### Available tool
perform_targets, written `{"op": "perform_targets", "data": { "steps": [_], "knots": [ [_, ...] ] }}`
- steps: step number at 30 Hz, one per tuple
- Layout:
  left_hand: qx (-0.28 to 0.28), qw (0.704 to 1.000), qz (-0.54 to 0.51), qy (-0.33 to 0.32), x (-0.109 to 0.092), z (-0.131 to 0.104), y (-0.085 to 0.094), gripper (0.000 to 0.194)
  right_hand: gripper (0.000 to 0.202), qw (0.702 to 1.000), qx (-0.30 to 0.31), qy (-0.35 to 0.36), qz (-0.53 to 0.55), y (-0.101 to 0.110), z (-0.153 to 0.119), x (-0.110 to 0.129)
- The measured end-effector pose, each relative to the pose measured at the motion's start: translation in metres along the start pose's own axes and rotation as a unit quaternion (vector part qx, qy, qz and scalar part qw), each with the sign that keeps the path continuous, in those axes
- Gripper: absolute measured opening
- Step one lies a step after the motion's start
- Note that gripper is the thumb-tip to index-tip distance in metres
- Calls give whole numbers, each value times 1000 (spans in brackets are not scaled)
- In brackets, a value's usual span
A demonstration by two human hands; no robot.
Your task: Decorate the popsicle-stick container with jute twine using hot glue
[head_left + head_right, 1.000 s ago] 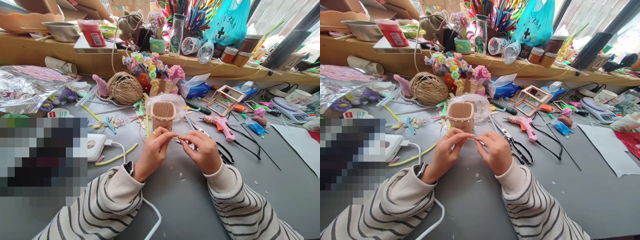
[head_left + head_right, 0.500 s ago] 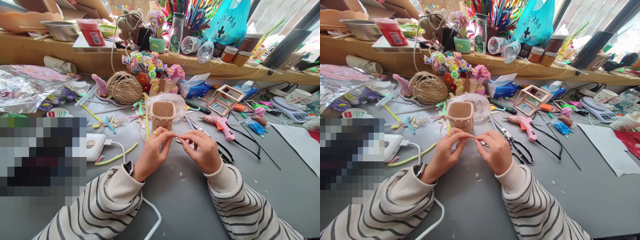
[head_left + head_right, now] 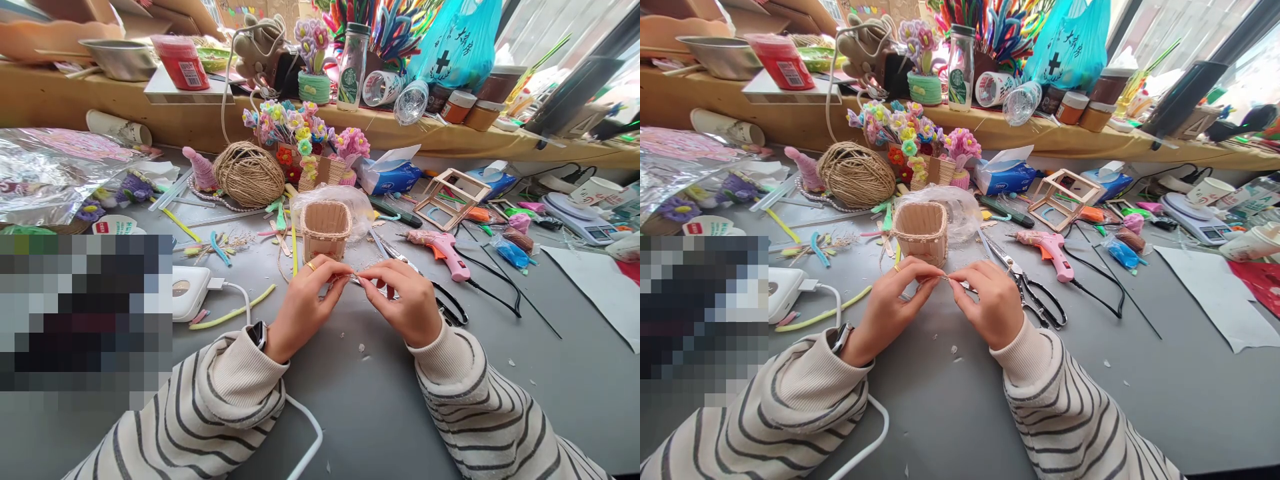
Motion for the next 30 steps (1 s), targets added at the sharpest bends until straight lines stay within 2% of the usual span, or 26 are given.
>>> {"op": "perform_targets", "data": {
  "steps": [6,11,15,22,30],
  "knots": [
    [7,999,-24,37,5,1,0,8,10,1000,-3,-5,16,1,0,-1],
    [3,991,-94,97,15,-1,1,8,12,998,-19,-34,41,5,0,-5],
    [5,967,-186,173,26,-3,0,11,15,994,-34,-77,71,8,-1,-14],
    [10,902,-343,262,36,-7,-8,13,13,985,4,-91,149,2,-1,-17],
    [12,885,-372,280,36,-8,-11,10,10,981,-18,-58,185,13,1,-5]
  ]
}}
Point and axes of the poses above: each hand's wrist, its own z-axis towards the middle knuckle, its own y-axis out of the back of the hand, x = y × z, the point moved 8 cm from there along z, towards the middle knuckle, and after that the axes turned 5 degrees about z, right-handed, at the moved point
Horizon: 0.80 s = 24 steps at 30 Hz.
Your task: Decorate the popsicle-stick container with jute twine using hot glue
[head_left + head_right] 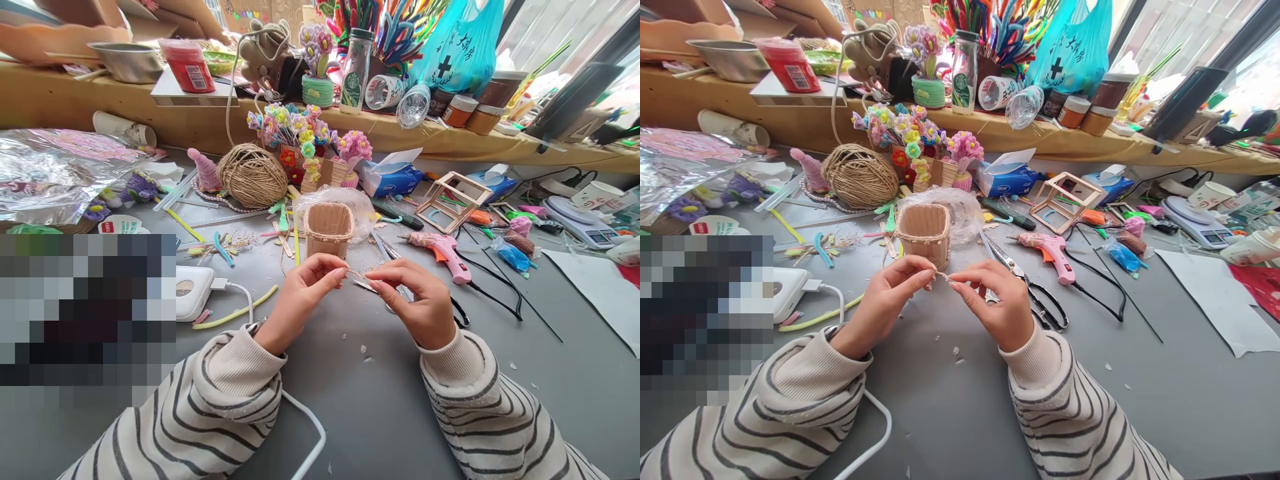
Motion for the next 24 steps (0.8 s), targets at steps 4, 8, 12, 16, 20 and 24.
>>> {"op": "perform_targets", "data": {
  "steps": [4,8,12,16,20,24],
  "knots": [
    [2,1000,-1,1,0,1,0,10,12,1000,-3,19,-16,0,0,3],
    [8,1000,9,-1,0,0,-1,12,11,999,-5,30,-29,-1,-1,4],
    [13,999,34,-1,-1,-1,-2,15,10,999,-13,11,-36,-1,-1,2],
    [17,996,89,4,-2,-1,-4,25,8,999,-24,-42,-4,0,-2,-8],
    [20,993,113,-1,-3,0,-4,21,7,991,-25,-119,62,-2,-4,-21],
    [9,994,107,-11,-5,1,-2,16,11,975,-17,-189,119,-6,-6,-35]
  ]
}}
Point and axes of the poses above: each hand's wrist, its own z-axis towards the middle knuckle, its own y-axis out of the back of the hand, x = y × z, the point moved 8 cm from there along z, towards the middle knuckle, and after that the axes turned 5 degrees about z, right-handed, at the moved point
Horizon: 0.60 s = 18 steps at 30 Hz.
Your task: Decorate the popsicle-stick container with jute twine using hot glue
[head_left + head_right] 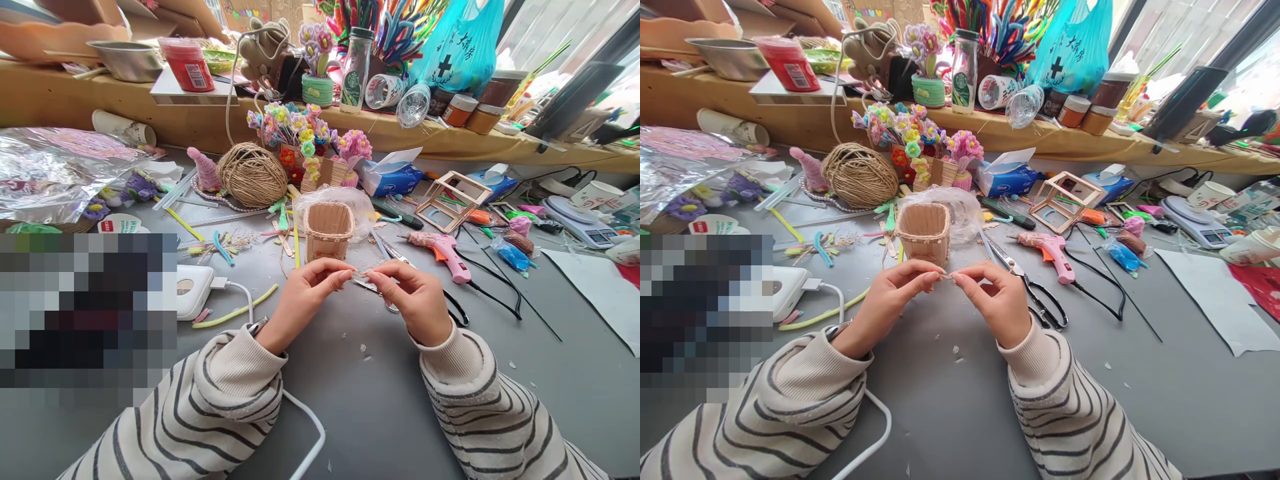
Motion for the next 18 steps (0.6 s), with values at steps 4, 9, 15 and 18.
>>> {"op": "perform_targets", "data": {
  "steps": [4,9,15,18],
  "knots": [
    [-2,1000,8,12,0,0,0,16,15,997,10,-51,48,-3,0,-12],
    [9,999,8,32,3,-1,-2,18,18,998,2,-54,40,-6,0,-14],
    [-20,999,-3,37,5,-2,3,19,16,994,-52,75,-64,4,-5,7],
    [-39,999,0,27,5,-3,6,20,18,969,-90,182,-140,6,-13,24]
  ]
}}
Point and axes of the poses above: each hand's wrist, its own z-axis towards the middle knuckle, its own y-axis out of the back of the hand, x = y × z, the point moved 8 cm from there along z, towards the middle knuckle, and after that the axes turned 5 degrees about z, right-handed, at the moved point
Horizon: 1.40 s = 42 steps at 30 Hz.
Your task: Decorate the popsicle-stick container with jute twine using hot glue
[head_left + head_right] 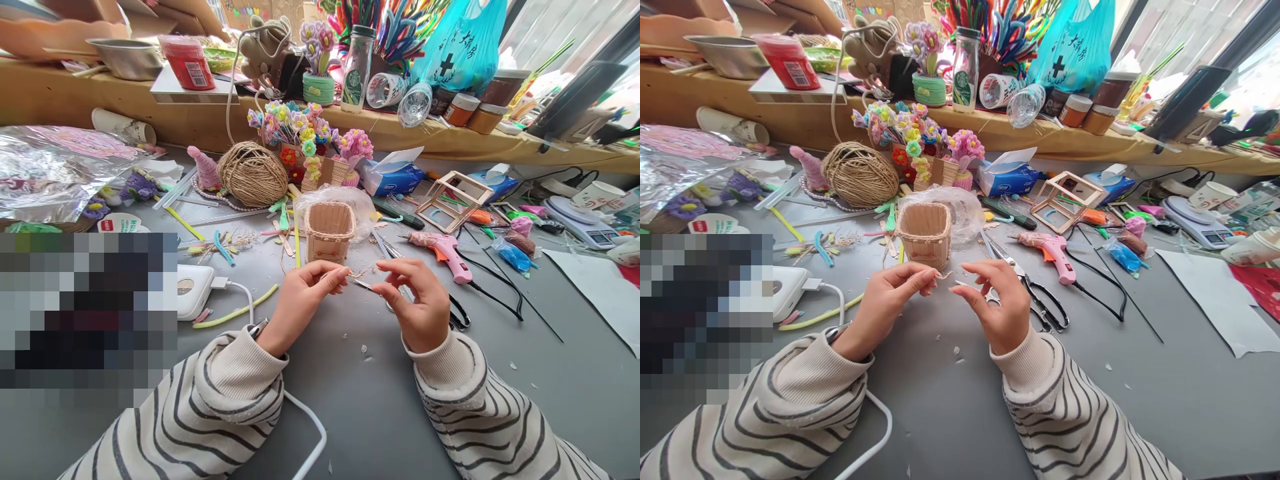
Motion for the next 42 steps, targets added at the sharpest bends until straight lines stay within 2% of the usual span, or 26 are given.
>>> {"op": "perform_targets", "data": {
  "steps": [4,8,13,21,29,42],
  "knots": [
    [-4,1000,0,-11,-2,-1,1,20,24,993,-30,86,-75,0,-5,16],
    [7,1000,-8,-12,-4,-2,-2,17,20,990,-28,113,-86,-5,-6,21],
    [19,1000,0,-18,-6,-2,-4,17,16,988,-22,115,-97,-7,-6,20],
    [30,999,1,-16,-4,-4,-6,18,22,985,-13,124,-118,-8,-8,20],
    [32,999,-12,-17,-6,-3,-6,16,18,989,-43,98,-106,-6,-5,19],
    [38,999,-12,-14,-5,-2,-7,17,14,989,-18,112,-95,-10,-5,19]
  ]
}}
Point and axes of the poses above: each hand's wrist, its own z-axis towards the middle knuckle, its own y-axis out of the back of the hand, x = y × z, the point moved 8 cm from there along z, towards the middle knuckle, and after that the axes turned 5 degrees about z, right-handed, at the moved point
